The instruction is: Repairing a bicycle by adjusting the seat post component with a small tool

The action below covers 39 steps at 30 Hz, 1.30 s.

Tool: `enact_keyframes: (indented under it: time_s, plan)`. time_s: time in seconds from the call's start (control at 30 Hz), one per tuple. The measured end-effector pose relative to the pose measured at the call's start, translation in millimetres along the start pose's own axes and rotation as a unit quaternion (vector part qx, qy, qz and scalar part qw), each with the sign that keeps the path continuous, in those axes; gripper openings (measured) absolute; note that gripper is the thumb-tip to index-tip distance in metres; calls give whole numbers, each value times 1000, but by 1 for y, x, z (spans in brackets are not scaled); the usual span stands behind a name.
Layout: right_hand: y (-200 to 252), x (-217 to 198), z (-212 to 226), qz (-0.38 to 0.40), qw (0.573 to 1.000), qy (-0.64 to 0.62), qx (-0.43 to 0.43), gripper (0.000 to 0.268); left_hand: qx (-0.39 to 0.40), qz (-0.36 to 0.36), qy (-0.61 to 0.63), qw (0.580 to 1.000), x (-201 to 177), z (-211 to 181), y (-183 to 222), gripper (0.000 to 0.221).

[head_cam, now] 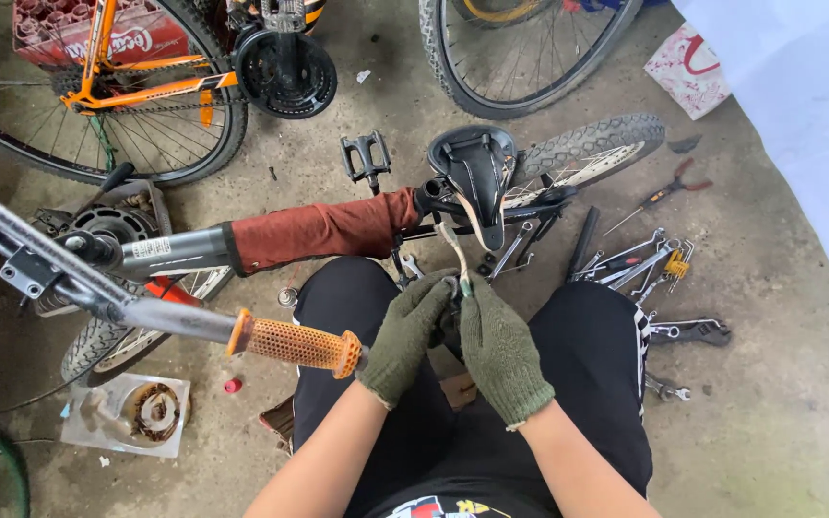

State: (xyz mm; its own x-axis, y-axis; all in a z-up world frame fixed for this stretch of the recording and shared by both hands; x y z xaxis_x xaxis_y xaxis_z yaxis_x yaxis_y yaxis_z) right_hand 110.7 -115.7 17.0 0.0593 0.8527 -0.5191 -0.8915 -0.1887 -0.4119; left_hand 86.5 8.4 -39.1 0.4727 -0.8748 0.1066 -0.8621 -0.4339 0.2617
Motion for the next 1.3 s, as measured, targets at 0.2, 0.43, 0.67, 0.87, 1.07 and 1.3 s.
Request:
enact_keyframes:
  time_s: [0.2, 0.43, 0.67, 0.87, 1.07, 1.3]
  plan:
    - [15, 1, -3, 31, 998, 60, -2, 21, -135, -87, 146, 976, -18, 12, -12, 42]
    - [20, 8, -13, 67, 996, 20, 46, 23, -67, -28, 84, 994, 3, -10, -24, 39]
    - [19, 6, -34, 71, 989, -57, 114, 25, -46, -17, 104, 993, 19, -10, -51, 41]
    - [18, 10, -40, 83, 984, -108, 119, 25, -4, -140, 78, 987, 31, -43, -57, 40]
    - [63, 48, -174, 141, 908, 102, 381, 52, -36, -70, 226, 971, 25, -60, -121, 35]
    - [49, 93, -202, 333, 836, 204, 386, 44, -228, 463, 427, 742, 67, -49, -139, 50]
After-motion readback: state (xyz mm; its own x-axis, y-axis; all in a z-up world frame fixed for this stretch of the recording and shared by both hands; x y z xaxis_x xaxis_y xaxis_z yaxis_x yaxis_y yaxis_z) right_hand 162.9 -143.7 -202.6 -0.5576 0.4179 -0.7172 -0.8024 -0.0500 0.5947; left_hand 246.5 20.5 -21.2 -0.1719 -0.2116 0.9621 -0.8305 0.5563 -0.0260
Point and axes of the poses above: each hand's wrist, its own y-axis away from the middle knuckle, its own x-axis out of the palm, z = x × y, the point moved 9 cm from there along -y, towards the middle knuckle, and after that the axes turned 11 degrees about -z, right-handed, at the moved point
